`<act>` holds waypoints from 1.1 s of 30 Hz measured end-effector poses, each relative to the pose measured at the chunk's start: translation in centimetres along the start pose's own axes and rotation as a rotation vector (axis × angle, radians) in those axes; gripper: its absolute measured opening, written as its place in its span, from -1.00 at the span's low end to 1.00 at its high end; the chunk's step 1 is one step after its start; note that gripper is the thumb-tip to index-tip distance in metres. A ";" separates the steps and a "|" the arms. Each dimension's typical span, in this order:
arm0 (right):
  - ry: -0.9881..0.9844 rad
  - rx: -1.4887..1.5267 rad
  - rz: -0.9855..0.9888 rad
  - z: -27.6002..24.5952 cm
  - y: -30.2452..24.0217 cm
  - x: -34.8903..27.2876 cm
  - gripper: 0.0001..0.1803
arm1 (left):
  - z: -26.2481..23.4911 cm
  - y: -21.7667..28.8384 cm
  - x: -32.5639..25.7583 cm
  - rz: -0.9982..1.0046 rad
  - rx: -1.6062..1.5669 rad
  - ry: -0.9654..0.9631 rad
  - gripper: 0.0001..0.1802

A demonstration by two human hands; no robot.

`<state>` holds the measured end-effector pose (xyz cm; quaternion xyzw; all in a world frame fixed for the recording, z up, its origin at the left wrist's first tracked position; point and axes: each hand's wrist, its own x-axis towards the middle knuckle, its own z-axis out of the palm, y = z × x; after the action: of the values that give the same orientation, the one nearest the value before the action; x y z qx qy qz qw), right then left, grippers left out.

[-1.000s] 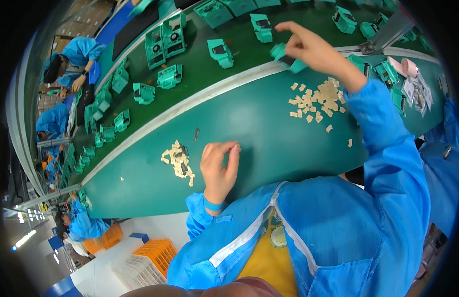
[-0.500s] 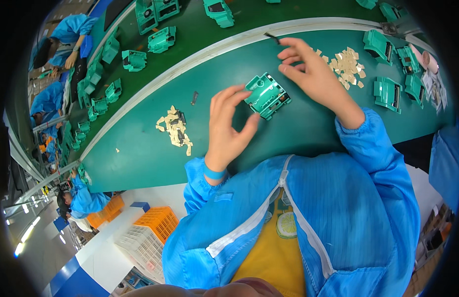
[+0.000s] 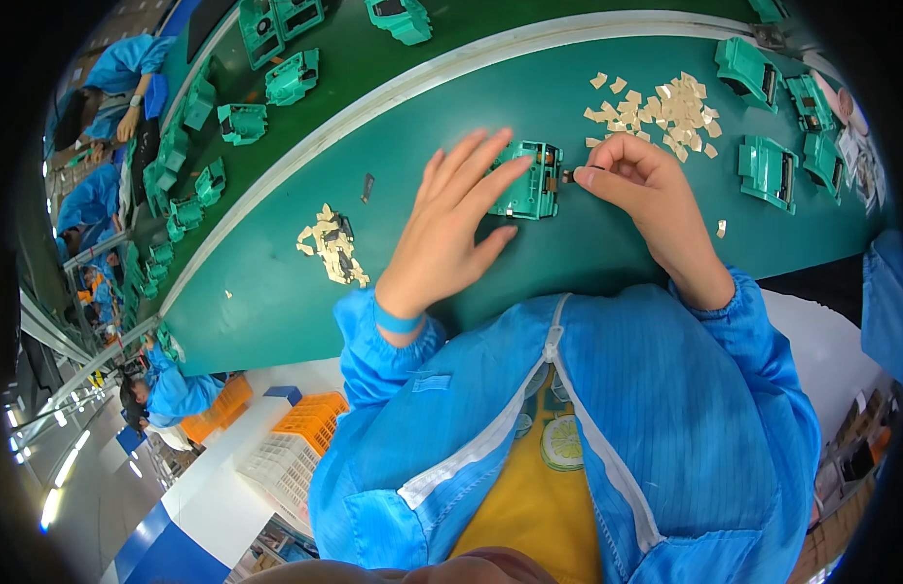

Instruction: The person assembles small gold components into green plastic housings by hand on a production line.

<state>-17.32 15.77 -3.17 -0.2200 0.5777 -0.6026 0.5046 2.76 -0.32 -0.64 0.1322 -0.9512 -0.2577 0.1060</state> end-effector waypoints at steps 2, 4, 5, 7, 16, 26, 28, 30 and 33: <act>-0.003 0.031 0.048 0.0 0.1 0.0 -0.89 | 1.0 0.1 0.4 0.047 0.036 -0.040 -0.14; -0.016 0.070 0.097 0.3 0.0 -0.4 -0.89 | 1.9 0.7 0.2 -0.081 0.057 0.063 -0.11; -0.012 0.072 0.100 0.2 0.2 -0.6 -0.89 | 2.0 1.6 0.2 -0.080 0.054 0.059 -0.11; -0.036 0.057 0.150 0.0 0.5 -0.9 -0.89 | 1.4 3.8 -0.3 -0.348 0.122 0.047 -0.09; -0.080 0.059 0.205 0.1 1.5 -1.0 -0.88 | 3.6 1.7 -0.4 -0.083 -0.087 0.100 -0.26; -0.125 -0.060 0.177 0.1 1.7 -0.3 -0.84 | 5.3 2.3 -0.7 -0.320 -0.365 0.158 -0.26; -0.140 -0.085 0.212 0.2 1.4 -0.3 -0.83 | 5.3 2.3 -0.7 -0.332 -0.358 0.151 -0.28; -0.154 -0.089 0.215 0.1 1.3 -0.1 -0.82 | 5.5 2.4 -0.7 -0.343 -0.351 0.142 -0.29; -0.181 -0.108 0.210 0.4 1.1 0.2 -0.82 | 5.6 2.3 -0.8 -0.339 -0.338 0.156 -0.33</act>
<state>-16.72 15.60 -4.14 -0.2386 0.5813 -0.4922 0.6025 1.53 4.47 -4.28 0.2896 -0.8479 -0.4161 0.1548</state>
